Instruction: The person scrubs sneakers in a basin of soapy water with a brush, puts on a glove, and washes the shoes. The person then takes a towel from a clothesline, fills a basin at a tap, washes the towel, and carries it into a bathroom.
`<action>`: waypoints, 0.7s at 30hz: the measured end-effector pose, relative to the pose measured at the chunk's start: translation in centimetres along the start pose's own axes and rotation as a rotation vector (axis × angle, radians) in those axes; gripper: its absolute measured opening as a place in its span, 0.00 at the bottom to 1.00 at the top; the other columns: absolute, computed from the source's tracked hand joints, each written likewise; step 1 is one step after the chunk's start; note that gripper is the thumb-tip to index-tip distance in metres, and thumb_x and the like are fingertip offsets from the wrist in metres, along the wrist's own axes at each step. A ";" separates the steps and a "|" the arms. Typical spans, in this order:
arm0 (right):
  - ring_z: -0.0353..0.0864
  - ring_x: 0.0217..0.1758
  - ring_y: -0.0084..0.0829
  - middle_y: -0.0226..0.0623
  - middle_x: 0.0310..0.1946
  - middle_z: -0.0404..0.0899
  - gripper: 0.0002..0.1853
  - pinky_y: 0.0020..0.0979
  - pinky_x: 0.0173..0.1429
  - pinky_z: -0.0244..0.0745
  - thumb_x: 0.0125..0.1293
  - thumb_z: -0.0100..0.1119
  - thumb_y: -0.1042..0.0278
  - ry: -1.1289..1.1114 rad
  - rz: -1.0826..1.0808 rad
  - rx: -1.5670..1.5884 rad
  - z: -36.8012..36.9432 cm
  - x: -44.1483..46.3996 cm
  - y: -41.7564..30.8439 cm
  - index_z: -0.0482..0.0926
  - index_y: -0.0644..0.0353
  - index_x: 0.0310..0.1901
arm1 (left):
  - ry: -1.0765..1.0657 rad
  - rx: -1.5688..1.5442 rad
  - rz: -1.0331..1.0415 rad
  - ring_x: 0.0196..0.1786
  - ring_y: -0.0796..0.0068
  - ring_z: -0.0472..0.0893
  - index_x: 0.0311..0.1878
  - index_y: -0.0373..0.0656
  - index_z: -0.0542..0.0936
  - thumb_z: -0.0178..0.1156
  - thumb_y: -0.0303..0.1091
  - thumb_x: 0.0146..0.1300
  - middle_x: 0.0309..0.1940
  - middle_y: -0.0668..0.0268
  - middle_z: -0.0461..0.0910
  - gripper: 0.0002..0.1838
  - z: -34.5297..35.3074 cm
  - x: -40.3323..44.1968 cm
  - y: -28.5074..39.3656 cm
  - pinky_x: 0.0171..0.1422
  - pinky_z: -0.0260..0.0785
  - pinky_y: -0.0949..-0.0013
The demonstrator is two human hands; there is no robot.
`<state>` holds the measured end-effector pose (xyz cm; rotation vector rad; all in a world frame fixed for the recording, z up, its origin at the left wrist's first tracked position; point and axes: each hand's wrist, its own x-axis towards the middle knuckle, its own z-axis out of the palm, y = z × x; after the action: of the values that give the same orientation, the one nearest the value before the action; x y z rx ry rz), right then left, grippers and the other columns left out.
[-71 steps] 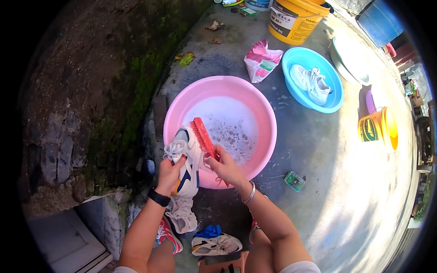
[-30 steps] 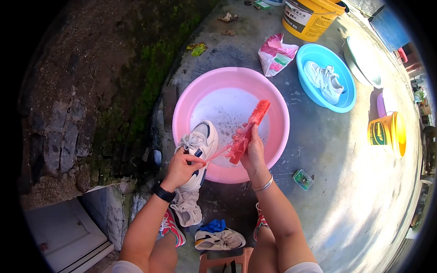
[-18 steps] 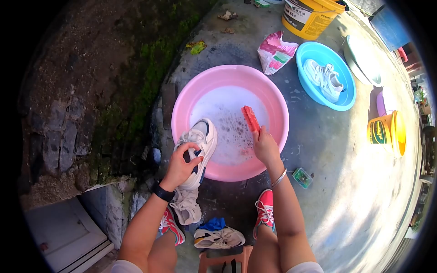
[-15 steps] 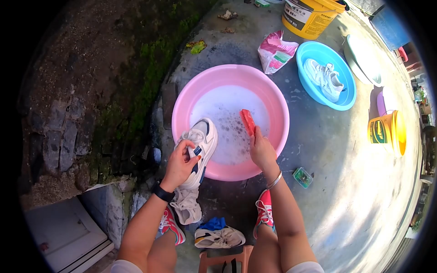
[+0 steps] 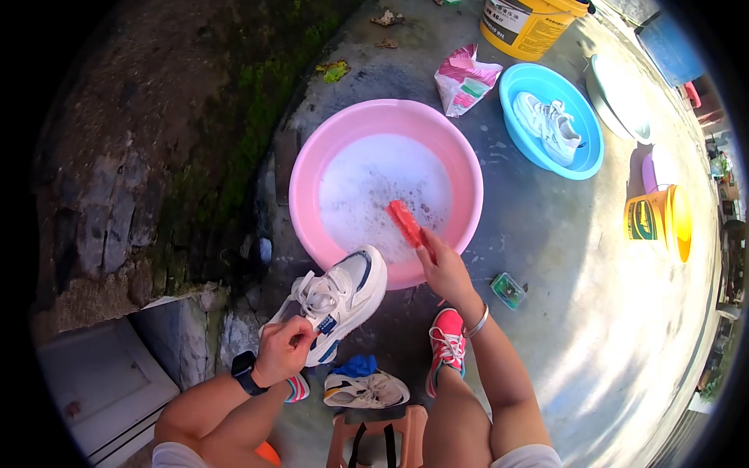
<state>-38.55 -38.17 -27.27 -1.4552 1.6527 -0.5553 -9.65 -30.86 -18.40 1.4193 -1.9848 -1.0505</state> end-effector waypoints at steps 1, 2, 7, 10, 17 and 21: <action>0.78 0.41 0.43 0.49 0.40 0.78 0.22 0.35 0.45 0.71 0.65 0.48 0.60 -0.010 0.008 0.043 -0.1 -0.5 0.0 0.67 0.61 0.57 | -0.040 0.011 0.023 0.19 0.65 0.77 0.28 0.41 0.72 0.60 0.22 0.50 0.16 0.62 0.74 0.06 -0.1 -1.0 0.5 0.22 0.65 0.69; 0.79 0.41 0.41 0.48 0.41 0.78 0.21 0.34 0.45 0.71 0.65 0.49 0.60 -0.021 0.015 0.085 -0.2 -0.9 0.0 0.68 0.62 0.57 | -0.079 0.023 0.045 0.19 0.64 0.77 0.28 0.41 0.72 0.59 0.21 0.50 0.16 0.62 0.74 0.06 -0.1 -2.0 0.9 0.22 0.65 0.68; 0.77 0.35 0.32 0.44 0.34 0.78 0.21 0.30 0.42 0.71 0.65 0.51 0.60 -0.102 0.084 0.121 -0.5 -1.9 0.3 0.69 0.63 0.56 | -0.183 -0.071 0.012 0.22 0.57 0.77 0.30 0.42 0.73 0.55 0.21 0.51 0.17 0.59 0.75 0.05 3.6 -5.6 0.2 0.25 0.66 0.62; 0.73 0.28 0.26 0.38 0.29 0.76 0.21 0.26 0.35 0.69 0.65 0.50 0.60 -0.150 0.135 0.202 -0.3 -2.1 1.6 0.69 0.63 0.56 | -0.157 -0.040 -0.068 0.24 0.54 0.77 0.32 0.43 0.72 0.53 0.20 0.51 0.19 0.59 0.75 0.06 7.2 -5.6 -0.7 0.27 0.66 0.59; 0.62 0.19 0.14 0.22 0.22 0.65 0.20 0.17 0.20 0.57 0.68 0.46 0.64 -0.256 0.356 0.606 -0.5 -3.7 0.4 0.65 0.64 0.59 | 0.011 0.086 -0.231 0.30 0.52 0.77 0.33 0.44 0.68 0.49 0.20 0.52 0.25 0.58 0.77 0.07 17.3 -4.3 -3.2 0.31 0.67 0.54; 0.62 0.18 0.14 0.23 0.22 0.66 0.21 0.17 0.20 0.58 0.68 0.47 0.64 -0.266 0.382 0.605 -0.6 -4.8 -0.9 0.65 0.64 0.59 | 0.068 -0.061 -0.417 0.34 0.49 0.77 0.38 0.43 0.68 0.48 0.19 0.52 0.29 0.53 0.77 0.10 23.5 -4.0 -4.2 0.37 0.68 0.53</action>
<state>-38.72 -33.93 -24.80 -0.7166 1.3427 -0.5513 -23.42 -20.56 -35.44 1.8569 -1.6300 -1.2026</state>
